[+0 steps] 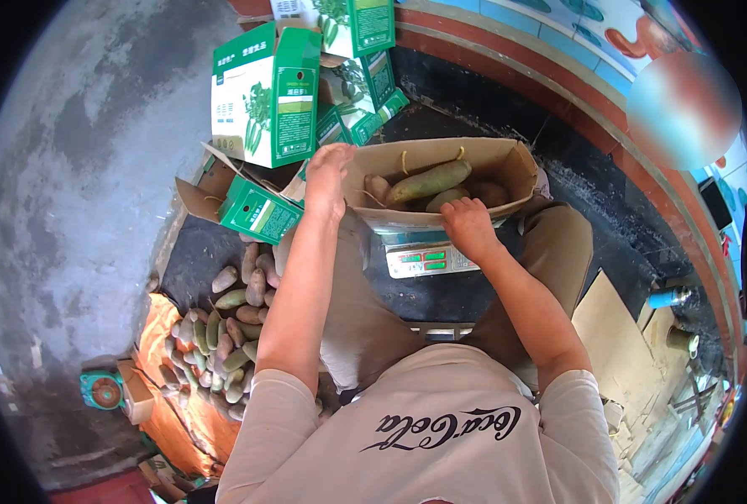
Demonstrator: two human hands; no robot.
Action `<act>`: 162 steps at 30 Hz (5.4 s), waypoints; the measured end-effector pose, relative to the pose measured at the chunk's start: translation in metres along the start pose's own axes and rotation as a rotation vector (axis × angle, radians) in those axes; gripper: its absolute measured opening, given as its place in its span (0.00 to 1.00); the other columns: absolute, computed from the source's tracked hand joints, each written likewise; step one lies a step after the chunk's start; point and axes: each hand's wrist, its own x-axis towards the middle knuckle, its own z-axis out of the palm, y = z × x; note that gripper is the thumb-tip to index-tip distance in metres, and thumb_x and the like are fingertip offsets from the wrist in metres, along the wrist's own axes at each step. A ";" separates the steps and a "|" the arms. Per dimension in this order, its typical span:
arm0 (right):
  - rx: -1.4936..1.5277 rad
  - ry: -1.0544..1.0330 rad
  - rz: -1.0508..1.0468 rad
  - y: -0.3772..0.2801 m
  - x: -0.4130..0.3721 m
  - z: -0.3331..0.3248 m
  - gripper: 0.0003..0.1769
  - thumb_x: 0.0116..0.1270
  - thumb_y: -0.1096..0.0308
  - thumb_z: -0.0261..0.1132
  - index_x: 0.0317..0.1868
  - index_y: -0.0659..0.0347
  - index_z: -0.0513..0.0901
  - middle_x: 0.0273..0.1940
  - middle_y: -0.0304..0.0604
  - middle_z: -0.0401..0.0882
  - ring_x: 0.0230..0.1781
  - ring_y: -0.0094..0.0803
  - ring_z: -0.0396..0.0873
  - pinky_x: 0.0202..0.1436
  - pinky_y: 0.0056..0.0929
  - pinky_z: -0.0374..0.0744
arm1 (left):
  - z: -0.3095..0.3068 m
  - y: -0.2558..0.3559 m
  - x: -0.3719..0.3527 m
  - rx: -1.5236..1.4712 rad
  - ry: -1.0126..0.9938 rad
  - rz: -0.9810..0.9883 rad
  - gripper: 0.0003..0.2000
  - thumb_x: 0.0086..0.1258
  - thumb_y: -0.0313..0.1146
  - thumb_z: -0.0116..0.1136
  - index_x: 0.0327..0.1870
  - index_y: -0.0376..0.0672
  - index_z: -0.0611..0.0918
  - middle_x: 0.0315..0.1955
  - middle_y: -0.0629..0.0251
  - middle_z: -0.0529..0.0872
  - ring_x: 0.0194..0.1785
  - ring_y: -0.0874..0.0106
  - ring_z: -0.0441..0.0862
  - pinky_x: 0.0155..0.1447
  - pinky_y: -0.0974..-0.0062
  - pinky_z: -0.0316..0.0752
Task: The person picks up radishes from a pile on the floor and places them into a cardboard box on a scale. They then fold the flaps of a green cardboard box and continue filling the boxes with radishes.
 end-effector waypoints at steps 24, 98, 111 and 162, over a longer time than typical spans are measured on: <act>-0.319 -0.163 0.186 0.092 0.100 -0.006 0.12 0.62 0.63 0.57 0.44 0.53 0.80 0.45 0.42 0.80 0.51 0.38 0.77 0.53 0.43 0.72 | 0.020 -0.076 -0.006 1.576 -0.455 0.477 0.16 0.50 0.40 0.68 0.40 0.48 0.83 0.37 0.59 0.84 0.47 0.59 0.81 0.51 0.58 0.72; 0.188 0.276 0.518 0.116 -0.098 -0.197 0.08 0.63 0.72 0.61 0.41 0.65 0.81 0.38 0.50 0.82 0.38 0.43 0.82 0.43 0.32 0.78 | -0.028 0.005 -0.064 0.597 0.233 0.794 0.08 0.64 0.28 0.58 0.42 0.39 0.82 0.39 0.54 0.84 0.44 0.58 0.83 0.49 0.68 0.76; 0.414 -0.002 0.274 0.072 0.062 -0.117 0.09 0.62 0.70 0.61 0.42 0.63 0.82 0.35 0.53 0.82 0.35 0.44 0.82 0.39 0.34 0.78 | -0.054 0.016 -0.021 0.573 0.389 0.715 0.08 0.63 0.29 0.59 0.42 0.39 0.81 0.37 0.51 0.83 0.42 0.53 0.81 0.47 0.64 0.75; 0.250 -0.076 0.103 0.049 0.046 -0.078 0.11 0.59 0.65 0.66 0.40 0.61 0.81 0.35 0.47 0.82 0.36 0.44 0.81 0.41 0.39 0.79 | -0.141 0.211 -0.134 1.219 0.741 0.650 0.10 0.59 0.28 0.63 0.41 0.37 0.80 0.27 0.56 0.85 0.31 0.67 0.81 0.38 0.71 0.74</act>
